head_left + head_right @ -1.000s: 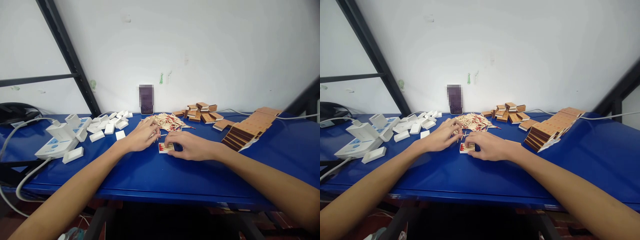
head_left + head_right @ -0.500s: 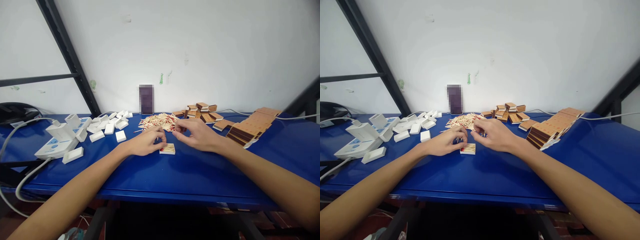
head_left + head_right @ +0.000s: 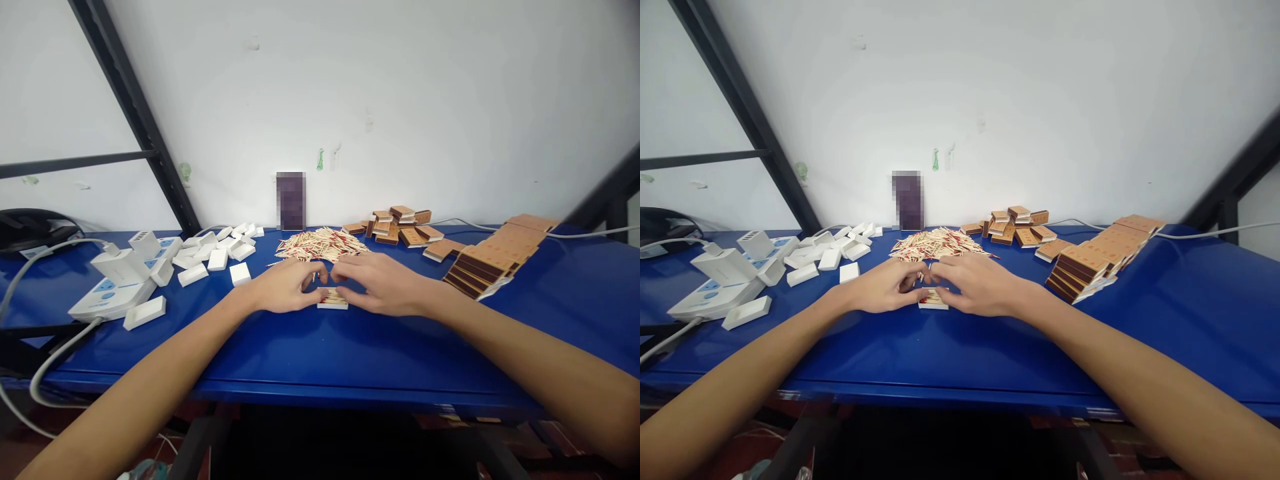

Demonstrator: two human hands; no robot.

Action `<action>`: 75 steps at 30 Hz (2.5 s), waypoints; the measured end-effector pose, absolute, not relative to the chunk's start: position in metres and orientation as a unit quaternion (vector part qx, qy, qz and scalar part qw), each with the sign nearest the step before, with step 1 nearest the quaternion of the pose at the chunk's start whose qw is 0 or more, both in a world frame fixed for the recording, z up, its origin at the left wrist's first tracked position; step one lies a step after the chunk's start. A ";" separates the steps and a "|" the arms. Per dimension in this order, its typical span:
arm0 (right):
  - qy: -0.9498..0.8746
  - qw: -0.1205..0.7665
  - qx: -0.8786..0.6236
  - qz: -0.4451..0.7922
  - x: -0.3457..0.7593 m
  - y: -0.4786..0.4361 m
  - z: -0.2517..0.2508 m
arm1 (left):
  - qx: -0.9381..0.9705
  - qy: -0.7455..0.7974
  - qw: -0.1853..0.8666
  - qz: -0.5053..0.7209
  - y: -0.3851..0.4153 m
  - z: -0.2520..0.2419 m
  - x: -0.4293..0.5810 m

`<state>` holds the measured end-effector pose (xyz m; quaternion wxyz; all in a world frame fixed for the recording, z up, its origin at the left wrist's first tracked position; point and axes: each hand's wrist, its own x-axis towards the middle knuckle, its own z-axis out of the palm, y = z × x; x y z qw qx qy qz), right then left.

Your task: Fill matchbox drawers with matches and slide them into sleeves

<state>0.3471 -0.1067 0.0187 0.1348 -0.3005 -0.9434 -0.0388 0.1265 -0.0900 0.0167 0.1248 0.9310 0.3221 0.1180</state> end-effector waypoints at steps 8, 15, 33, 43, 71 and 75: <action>-0.828 -0.046 -0.557 -0.046 0.391 -0.110 0.052 | 0.936 0.322 0.119 0.073 -0.089 0.016 0.126; -0.788 -0.147 -0.597 0.016 0.398 -0.115 0.060 | 0.943 0.317 0.093 0.047 -0.095 0.021 0.128; -0.939 0.064 -0.333 0.052 0.362 -0.111 0.030 | 0.944 0.318 0.069 0.061 -0.095 0.015 0.132; -0.935 0.085 -0.334 0.087 0.361 -0.105 0.026 | 0.938 0.319 0.112 0.082 -0.092 0.014 0.128; -0.930 0.162 -0.315 0.097 0.359 -0.102 0.019 | 0.942 0.307 0.099 0.094 -0.097 0.014 0.131; -0.935 0.178 -0.287 0.108 0.352 -0.103 0.011 | 0.929 0.291 0.182 0.140 -0.096 0.010 0.132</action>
